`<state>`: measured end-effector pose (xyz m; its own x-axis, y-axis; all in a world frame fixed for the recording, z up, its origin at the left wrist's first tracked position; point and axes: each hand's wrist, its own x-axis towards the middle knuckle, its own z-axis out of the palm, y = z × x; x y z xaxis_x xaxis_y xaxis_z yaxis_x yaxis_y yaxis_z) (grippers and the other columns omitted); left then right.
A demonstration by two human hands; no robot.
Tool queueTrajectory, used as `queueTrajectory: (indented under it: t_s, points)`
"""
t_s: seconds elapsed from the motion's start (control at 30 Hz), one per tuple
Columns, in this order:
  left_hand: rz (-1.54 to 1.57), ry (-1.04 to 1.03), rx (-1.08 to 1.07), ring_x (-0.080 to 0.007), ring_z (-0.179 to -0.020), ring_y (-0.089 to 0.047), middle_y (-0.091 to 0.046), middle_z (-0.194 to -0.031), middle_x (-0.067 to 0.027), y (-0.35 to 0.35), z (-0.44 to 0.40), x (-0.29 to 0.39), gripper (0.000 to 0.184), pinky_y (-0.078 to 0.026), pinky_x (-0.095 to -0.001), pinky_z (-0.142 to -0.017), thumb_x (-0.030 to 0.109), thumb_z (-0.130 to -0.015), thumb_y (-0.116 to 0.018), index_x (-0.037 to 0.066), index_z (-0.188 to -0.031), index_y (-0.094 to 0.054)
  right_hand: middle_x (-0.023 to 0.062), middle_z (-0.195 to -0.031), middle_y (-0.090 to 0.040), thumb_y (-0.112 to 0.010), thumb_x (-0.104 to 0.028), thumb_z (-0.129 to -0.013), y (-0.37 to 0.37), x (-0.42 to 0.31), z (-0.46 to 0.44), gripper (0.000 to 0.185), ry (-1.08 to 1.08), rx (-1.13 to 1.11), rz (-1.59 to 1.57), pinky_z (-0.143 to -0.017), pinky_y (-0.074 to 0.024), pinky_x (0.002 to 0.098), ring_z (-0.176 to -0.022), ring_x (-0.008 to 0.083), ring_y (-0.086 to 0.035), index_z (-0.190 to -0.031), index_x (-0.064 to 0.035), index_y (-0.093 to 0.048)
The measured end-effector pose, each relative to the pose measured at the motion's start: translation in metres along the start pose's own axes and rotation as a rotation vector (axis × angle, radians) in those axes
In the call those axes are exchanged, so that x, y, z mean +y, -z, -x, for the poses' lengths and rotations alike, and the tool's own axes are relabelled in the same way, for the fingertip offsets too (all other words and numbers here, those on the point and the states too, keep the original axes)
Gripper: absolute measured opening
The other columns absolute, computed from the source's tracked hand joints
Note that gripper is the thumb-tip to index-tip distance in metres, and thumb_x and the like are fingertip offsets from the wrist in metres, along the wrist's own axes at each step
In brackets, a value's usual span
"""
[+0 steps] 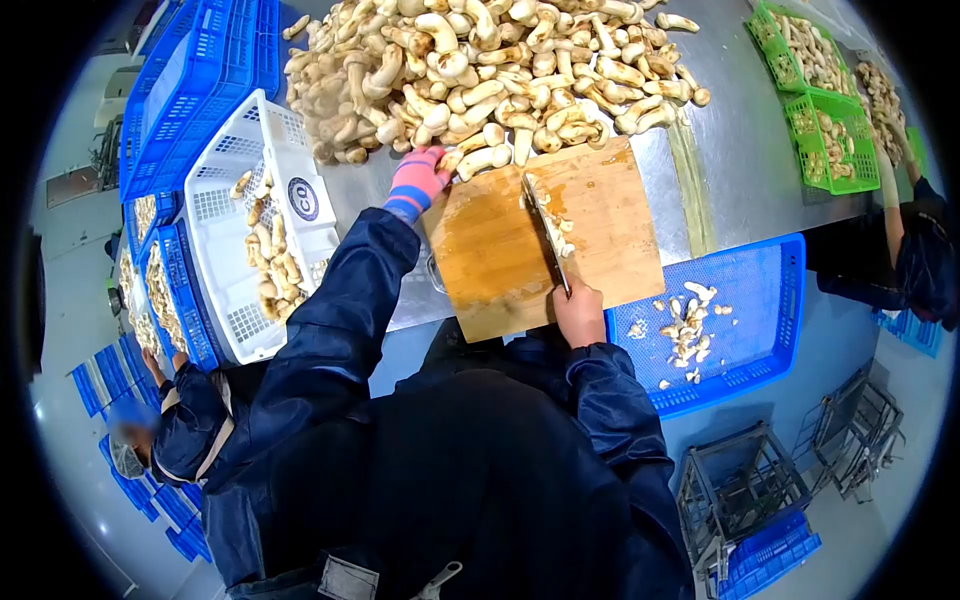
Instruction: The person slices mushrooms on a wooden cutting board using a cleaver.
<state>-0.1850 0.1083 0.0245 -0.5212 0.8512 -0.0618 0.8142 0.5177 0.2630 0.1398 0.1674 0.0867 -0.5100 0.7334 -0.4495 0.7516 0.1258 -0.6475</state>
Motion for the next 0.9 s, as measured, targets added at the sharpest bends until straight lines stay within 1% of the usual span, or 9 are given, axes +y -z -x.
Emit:
queueTrajectory:
  t_s: [0.03, 0.13, 0.23, 0.27, 0.37, 0.47, 0.57, 0.8, 0.9]
  points:
    - [0.040, 0.021, -0.027, -0.0333, -0.094, -0.055, -0.059, -0.101, -0.0140, -0.002, 0.011, -0.007, 0.034, -0.046, -0.0402, -0.081, 0.022, -0.072, -0.064, 0.009, -0.103, -0.059, 0.0262, -0.075, -0.060, -0.052, -0.013, -0.078, -0.001, 0.004, 0.001, 0.028, 0.018, 0.009, -0.020, -0.066, -0.0479, 0.0422, -0.071, 0.0390, -0.060, -0.102, -0.0016, -0.062]
    - [0.284, 0.160, -0.097, -0.0276, -0.091, -0.058, -0.061, -0.100, -0.0109, -0.002, 0.030, -0.018, 0.035, -0.046, -0.0349, -0.080, 0.022, -0.077, -0.065, 0.008, -0.108, -0.058, 0.0249, -0.073, -0.060, -0.052, -0.015, -0.078, -0.004, 0.010, -0.002, 0.028, 0.045, 0.003, -0.057, -0.065, -0.0464, 0.0418, -0.068, 0.0375, -0.059, -0.099, 0.0007, -0.061]
    - [1.033, 0.400, -0.202, -0.0237, -0.092, -0.060, -0.063, -0.098, -0.0130, 0.014, 0.050, -0.008, 0.040, -0.045, -0.0331, -0.083, 0.024, -0.077, -0.066, 0.005, -0.110, -0.058, 0.0242, -0.074, -0.060, -0.052, -0.015, -0.079, -0.002, 0.010, -0.002, 0.027, 0.061, 0.019, -0.039, -0.065, -0.0463, 0.0416, -0.070, 0.0373, -0.060, -0.099, 0.0004, -0.061]
    - [0.885, 0.280, -0.229, -0.0187, -0.091, -0.060, -0.064, -0.099, -0.0116, 0.016, 0.063, 0.001, 0.042, -0.045, -0.0299, -0.082, 0.028, -0.079, -0.066, 0.005, -0.113, -0.057, 0.0250, -0.076, -0.060, -0.052, -0.015, -0.079, 0.000, 0.006, -0.001, 0.028, 0.049, -0.011, -0.026, -0.067, -0.0468, 0.0418, -0.072, 0.0382, -0.060, -0.101, -0.0008, -0.061]
    - [0.782, 0.394, -0.354, -0.0268, -0.094, -0.060, -0.062, -0.101, -0.0157, 0.013, 0.105, 0.051, 0.041, -0.045, -0.0323, -0.082, 0.029, -0.076, -0.067, 0.007, -0.110, -0.059, 0.0269, -0.080, -0.060, -0.051, -0.016, -0.079, 0.012, -0.010, 0.009, 0.030, 0.029, -0.112, -0.007, -0.071, -0.0477, 0.0419, -0.078, 0.0401, -0.059, -0.104, -0.0028, -0.061]
    - [0.365, 0.261, -0.236, -0.0322, -0.093, -0.057, -0.060, -0.102, -0.0176, -0.001, 0.125, 0.074, 0.040, -0.046, -0.0366, -0.080, 0.028, -0.074, -0.068, 0.009, -0.108, -0.060, 0.0275, -0.081, -0.059, -0.051, -0.015, -0.079, 0.017, -0.012, 0.025, 0.030, 0.085, -0.208, -0.027, -0.072, -0.0472, 0.0409, -0.079, 0.0400, -0.059, -0.102, -0.0006, -0.061]
    - [0.389, 0.259, -0.212, -0.0337, -0.092, -0.056, -0.059, -0.099, -0.0175, 0.000, 0.128, 0.077, 0.039, -0.045, -0.0400, -0.080, 0.025, -0.072, -0.067, 0.009, -0.107, -0.061, 0.0275, -0.080, -0.059, -0.051, -0.014, -0.078, 0.023, -0.014, 0.038, 0.029, 0.082, -0.311, -0.013, -0.071, -0.0470, 0.0415, -0.078, 0.0405, -0.058, -0.101, 0.0005, -0.061]
    - [0.389, 0.266, -0.212, -0.0334, -0.089, -0.058, -0.060, -0.097, -0.0157, -0.005, 0.126, 0.072, 0.042, -0.046, -0.0382, -0.077, 0.027, -0.070, -0.070, 0.010, -0.108, -0.061, 0.0276, -0.077, -0.058, -0.050, -0.015, -0.078, 0.014, -0.013, 0.039, 0.025, 0.153, -0.281, 0.045, -0.069, -0.0462, 0.0442, -0.076, 0.0416, -0.058, -0.095, 0.0002, -0.062]
    - [0.389, 0.255, -0.289, -0.0309, -0.093, -0.059, -0.060, -0.103, -0.0167, 0.004, 0.124, 0.073, 0.040, -0.047, -0.0371, -0.078, 0.026, -0.076, -0.066, 0.005, -0.109, -0.058, 0.0267, -0.075, -0.058, -0.051, -0.017, -0.078, -0.025, -0.021, 0.009, 0.025, 0.041, -0.315, 0.152, -0.068, -0.0459, 0.0444, -0.073, 0.0414, -0.058, -0.092, 0.0008, -0.062]
